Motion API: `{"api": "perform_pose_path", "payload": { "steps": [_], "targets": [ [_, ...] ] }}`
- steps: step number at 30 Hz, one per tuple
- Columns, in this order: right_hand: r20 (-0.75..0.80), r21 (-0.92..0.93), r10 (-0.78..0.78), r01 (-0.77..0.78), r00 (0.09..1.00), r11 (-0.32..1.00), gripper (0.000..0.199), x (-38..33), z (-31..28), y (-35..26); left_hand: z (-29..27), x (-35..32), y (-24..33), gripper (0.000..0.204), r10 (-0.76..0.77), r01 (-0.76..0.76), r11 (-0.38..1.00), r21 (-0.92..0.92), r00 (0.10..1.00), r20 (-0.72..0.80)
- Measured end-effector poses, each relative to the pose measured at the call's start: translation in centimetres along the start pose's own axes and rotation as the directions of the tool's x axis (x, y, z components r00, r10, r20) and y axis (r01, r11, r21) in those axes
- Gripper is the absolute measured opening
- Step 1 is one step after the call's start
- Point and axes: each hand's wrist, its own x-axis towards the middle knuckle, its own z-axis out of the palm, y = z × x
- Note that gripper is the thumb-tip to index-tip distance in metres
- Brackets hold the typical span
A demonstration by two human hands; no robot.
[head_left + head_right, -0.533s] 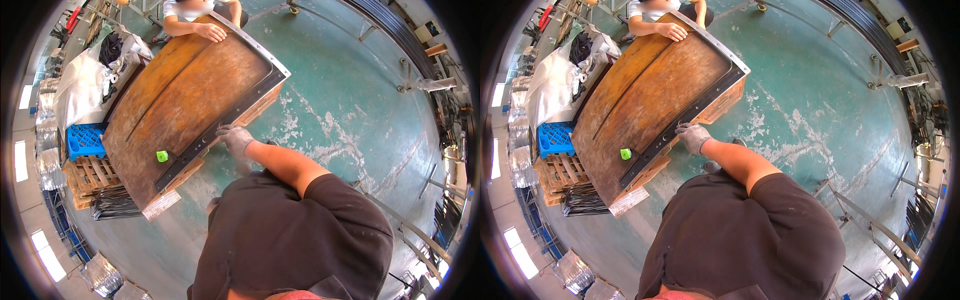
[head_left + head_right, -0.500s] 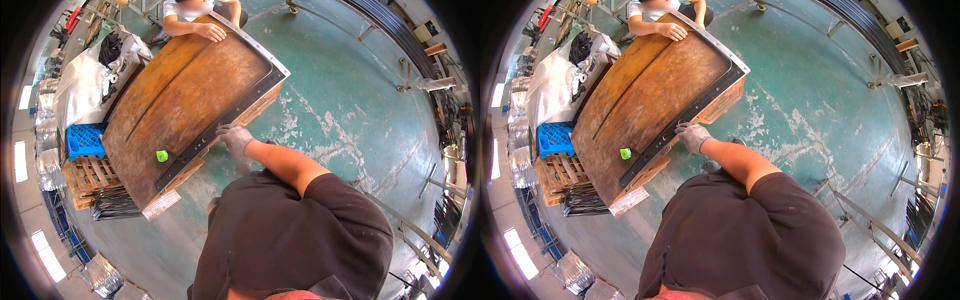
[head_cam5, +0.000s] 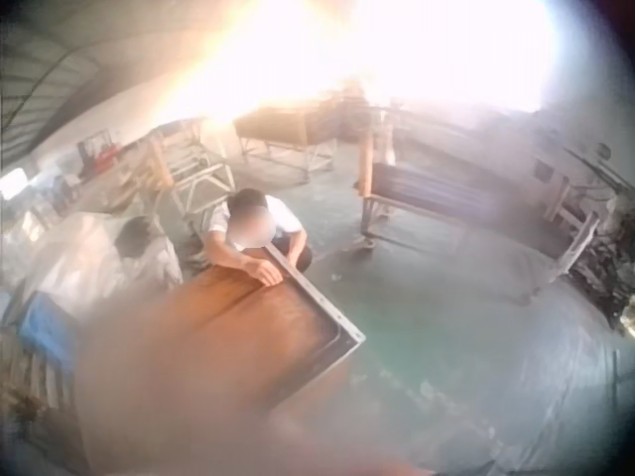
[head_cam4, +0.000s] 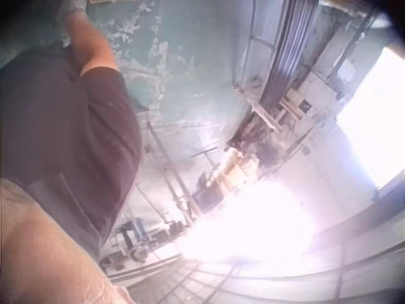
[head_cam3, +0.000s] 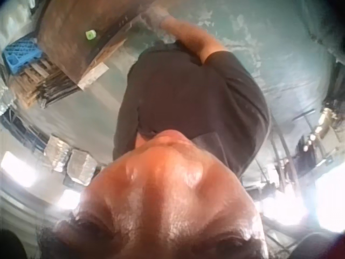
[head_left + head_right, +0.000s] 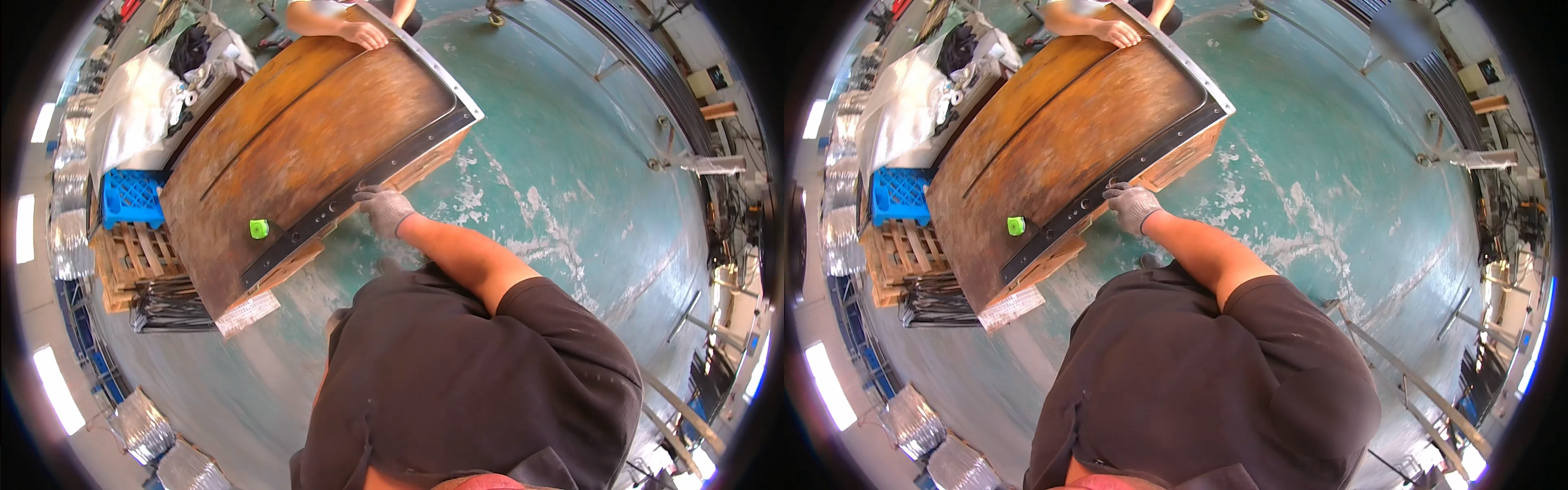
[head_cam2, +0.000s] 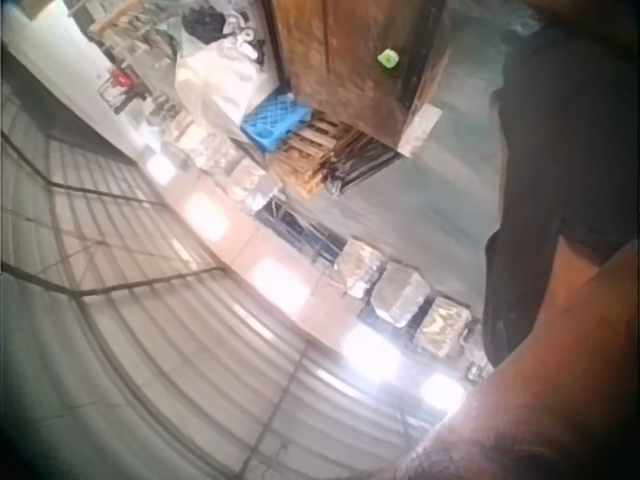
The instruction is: The person measures a wooden workbench with a tape measure, then loads multiple metal rods into a manual bending machine and bends them into U-shapes. The person stacks the bent rods and repeats the process with additional rods.
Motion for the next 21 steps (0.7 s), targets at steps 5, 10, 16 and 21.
{"api": "perform_pose_path", "payload": {
  "steps": [5, 10, 16, 21],
  "targets": [
    [-0.012, 0.011, -0.058, 0.059, 0.998, 0.998, 0.034, 0.6, 0.9, 0.6, 0.5, -1.6, 1.1, 0.048, -0.017, 0.019, 0.999, 0.034, 0.999, -0.034],
    [-0.006, 0.024, -0.066, 0.066, 0.998, 0.998, 0.025, 1.1, 0.5, -0.2, 0.8, -0.9, 0.0, 0.039, -0.073, 0.079, 0.996, 0.051, 0.992, -0.106],
    [0.014, -0.003, -0.053, 0.053, 0.999, 0.999, 0.021, 0.8, 0.1, -0.5, 1.1, -3.8, 3.6, 0.036, -0.112, 0.101, 0.993, -0.068, 0.977, -0.183],
    [0.051, -0.035, -0.091, 0.092, 0.995, 0.995, 0.020, 1.2, 0.5, -0.1, 3.5, -2.1, 1.4, 0.036, -0.101, 0.084, 0.992, -0.099, 0.979, -0.175]
  ]
}}
